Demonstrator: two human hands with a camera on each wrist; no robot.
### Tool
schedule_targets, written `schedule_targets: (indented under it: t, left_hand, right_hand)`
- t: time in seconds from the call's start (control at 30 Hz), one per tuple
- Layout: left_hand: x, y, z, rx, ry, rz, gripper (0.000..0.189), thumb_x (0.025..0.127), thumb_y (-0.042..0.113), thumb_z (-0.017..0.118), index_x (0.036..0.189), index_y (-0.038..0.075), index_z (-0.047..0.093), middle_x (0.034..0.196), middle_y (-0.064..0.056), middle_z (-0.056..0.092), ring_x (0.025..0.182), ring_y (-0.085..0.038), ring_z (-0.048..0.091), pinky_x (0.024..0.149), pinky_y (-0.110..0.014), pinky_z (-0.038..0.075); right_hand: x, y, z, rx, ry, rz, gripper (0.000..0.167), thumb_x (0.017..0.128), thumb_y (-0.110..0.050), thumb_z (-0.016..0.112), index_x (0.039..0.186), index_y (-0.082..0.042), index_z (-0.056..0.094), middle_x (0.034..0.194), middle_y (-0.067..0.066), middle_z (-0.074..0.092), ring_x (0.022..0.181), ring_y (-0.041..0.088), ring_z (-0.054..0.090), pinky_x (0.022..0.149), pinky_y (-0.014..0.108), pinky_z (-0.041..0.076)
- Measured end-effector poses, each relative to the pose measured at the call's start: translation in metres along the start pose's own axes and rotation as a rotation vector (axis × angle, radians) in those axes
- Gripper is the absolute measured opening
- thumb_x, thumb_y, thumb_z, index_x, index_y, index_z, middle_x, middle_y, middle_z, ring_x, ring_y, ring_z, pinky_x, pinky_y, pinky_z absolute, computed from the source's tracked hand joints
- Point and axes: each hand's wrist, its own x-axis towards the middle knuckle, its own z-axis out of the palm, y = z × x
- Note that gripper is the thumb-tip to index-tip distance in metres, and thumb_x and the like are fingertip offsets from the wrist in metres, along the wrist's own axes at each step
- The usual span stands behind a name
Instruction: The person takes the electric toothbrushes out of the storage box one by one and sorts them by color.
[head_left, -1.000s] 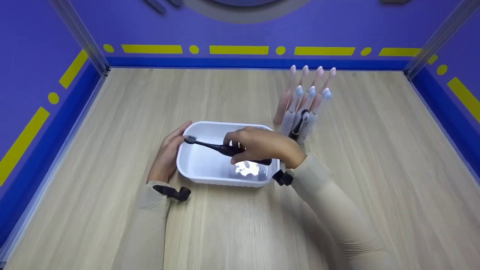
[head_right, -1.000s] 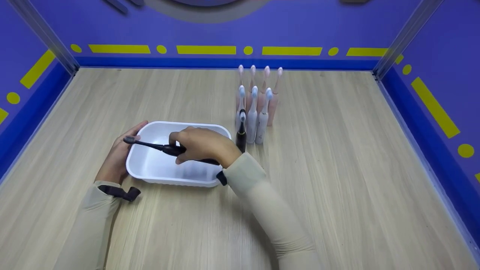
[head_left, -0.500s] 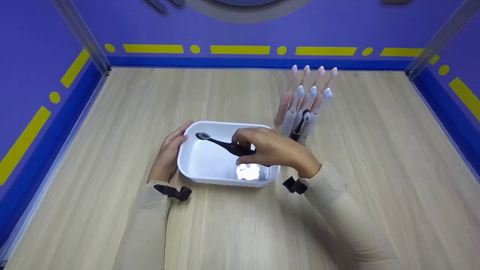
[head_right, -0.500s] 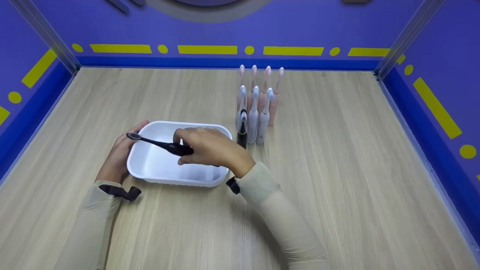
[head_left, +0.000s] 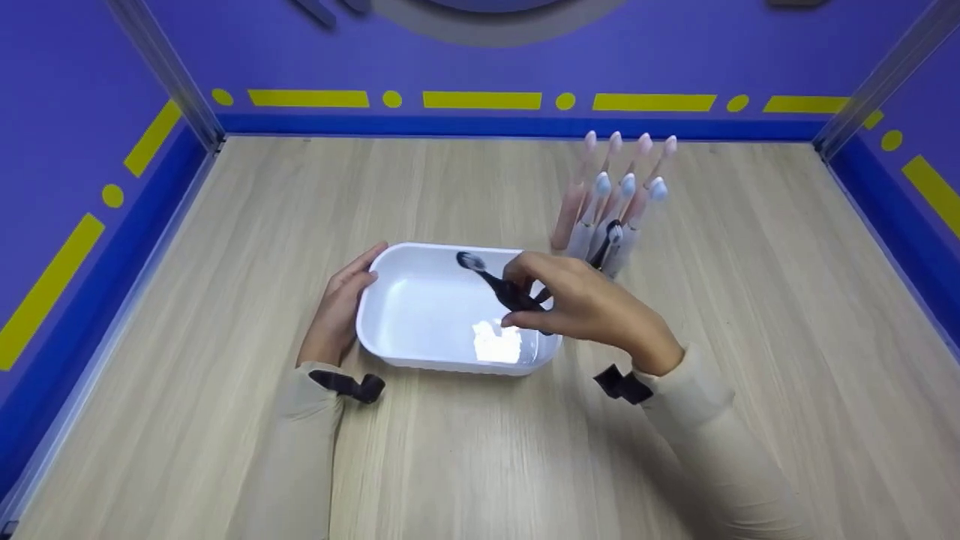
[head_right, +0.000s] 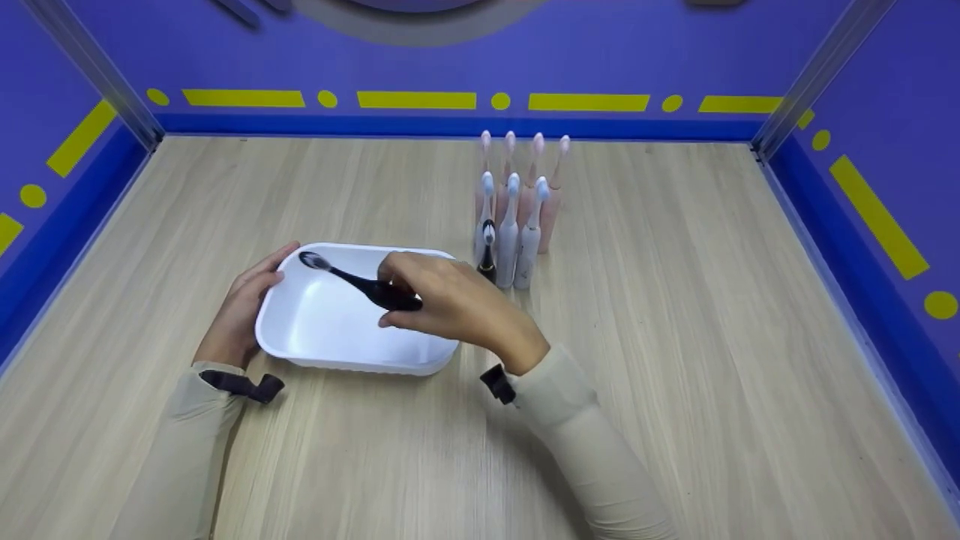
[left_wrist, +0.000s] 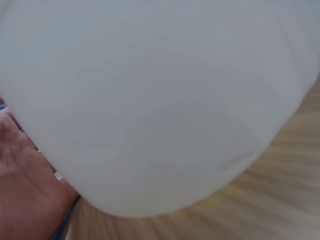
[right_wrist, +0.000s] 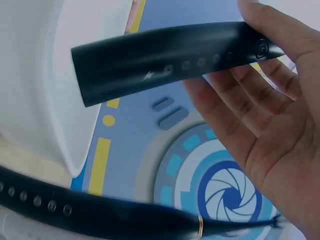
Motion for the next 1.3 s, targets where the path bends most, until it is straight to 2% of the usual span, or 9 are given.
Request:
schedule_targets:
  t: [0.13, 0.33, 0.5, 0.7, 0.87, 1.07, 1.17, 1.3]
  left_hand:
    - [0.001, -0.001, 0.0, 0.025, 0.003, -0.005, 0.051, 0.098, 0.007, 0.036, 0.148, 0.011, 0.038, 0.158, 0.0, 0.03, 0.146, -0.014, 0.027, 0.12, -0.03, 0.024]
    - [0.002, -0.001, 0.001, 0.061, 0.033, -0.018, 0.049, 0.098, 0.008, 0.036, 0.147, 0.012, 0.04, 0.157, 0.001, 0.032, 0.145, -0.014, 0.028, 0.119, -0.031, 0.026]
    - [0.003, -0.001, 0.002, 0.075, 0.043, -0.026, 0.048, 0.099, 0.009, 0.035, 0.147, 0.012, 0.039, 0.157, 0.0, 0.032, 0.145, -0.015, 0.028, 0.119, -0.031, 0.026]
    - [0.003, -0.001, 0.003, 0.08, 0.049, -0.019, 0.047, 0.1, 0.01, 0.036, 0.147, 0.012, 0.04, 0.156, -0.001, 0.034, 0.144, -0.015, 0.03, 0.118, -0.03, 0.028]
    - [0.003, -0.001, 0.002, 0.075, 0.044, -0.016, 0.046, 0.101, 0.01, 0.036, 0.147, 0.012, 0.04, 0.156, -0.001, 0.034, 0.144, -0.014, 0.03, 0.118, -0.029, 0.028]
    - [0.003, -0.001, 0.003, 0.084, 0.054, -0.018, 0.046, 0.101, 0.011, 0.036, 0.147, 0.012, 0.04, 0.156, 0.0, 0.034, 0.144, -0.014, 0.03, 0.118, -0.029, 0.027]
    - [0.003, -0.002, 0.003, 0.086, 0.058, -0.021, 0.046, 0.101, 0.012, 0.036, 0.147, 0.013, 0.04, 0.156, 0.001, 0.034, 0.144, -0.013, 0.03, 0.118, -0.029, 0.027]
    - [0.003, -0.001, 0.003, 0.085, 0.058, -0.024, 0.045, 0.101, 0.012, 0.036, 0.147, 0.013, 0.04, 0.156, 0.001, 0.034, 0.144, -0.014, 0.03, 0.118, -0.03, 0.028]
  right_hand:
    - [-0.009, 0.002, -0.004, 0.004, 0.045, -0.008, 0.039, 0.081, -0.026, 0.077, 0.108, -0.008, 0.055, 0.096, 0.002, 0.066, 0.086, 0.009, 0.062, 0.071, 0.027, 0.056]
    - [-0.019, 0.007, -0.01, 0.043, 0.116, -0.017, 0.037, 0.077, -0.017, 0.08, 0.102, -0.005, 0.055, 0.088, 0.004, 0.067, 0.07, 0.009, 0.061, 0.06, 0.022, 0.056]
    - [-0.027, 0.008, -0.016, 0.029, 0.157, -0.038, 0.041, 0.072, -0.009, 0.083, 0.103, -0.003, 0.056, 0.089, 0.006, 0.067, 0.076, 0.013, 0.064, 0.06, 0.024, 0.057]
    - [-0.037, 0.006, -0.026, 0.057, 0.155, 0.007, 0.043, 0.071, -0.004, 0.083, 0.105, -0.002, 0.056, 0.09, 0.004, 0.064, 0.078, 0.011, 0.063, 0.066, 0.024, 0.059]
    - [-0.045, 0.008, -0.032, 0.046, 0.2, 0.014, 0.046, 0.069, -0.003, 0.083, 0.106, 0.0, 0.056, 0.09, 0.005, 0.065, 0.076, 0.013, 0.066, 0.067, 0.026, 0.059]
    - [-0.055, 0.013, -0.038, 0.041, 0.266, -0.031, 0.053, 0.064, 0.002, 0.084, 0.111, 0.002, 0.06, 0.092, 0.007, 0.067, 0.079, 0.014, 0.067, 0.071, 0.016, 0.056]
    - [-0.058, 0.016, -0.042, 0.062, 0.299, -0.073, 0.055, 0.063, 0.006, 0.083, 0.113, 0.003, 0.06, 0.093, 0.009, 0.068, 0.081, 0.011, 0.067, 0.071, 0.015, 0.056]
    - [-0.063, 0.018, -0.046, 0.097, 0.336, -0.116, 0.047, 0.072, -0.006, 0.081, 0.112, 0.005, 0.061, 0.095, 0.011, 0.068, 0.087, 0.002, 0.065, 0.072, 0.015, 0.056]
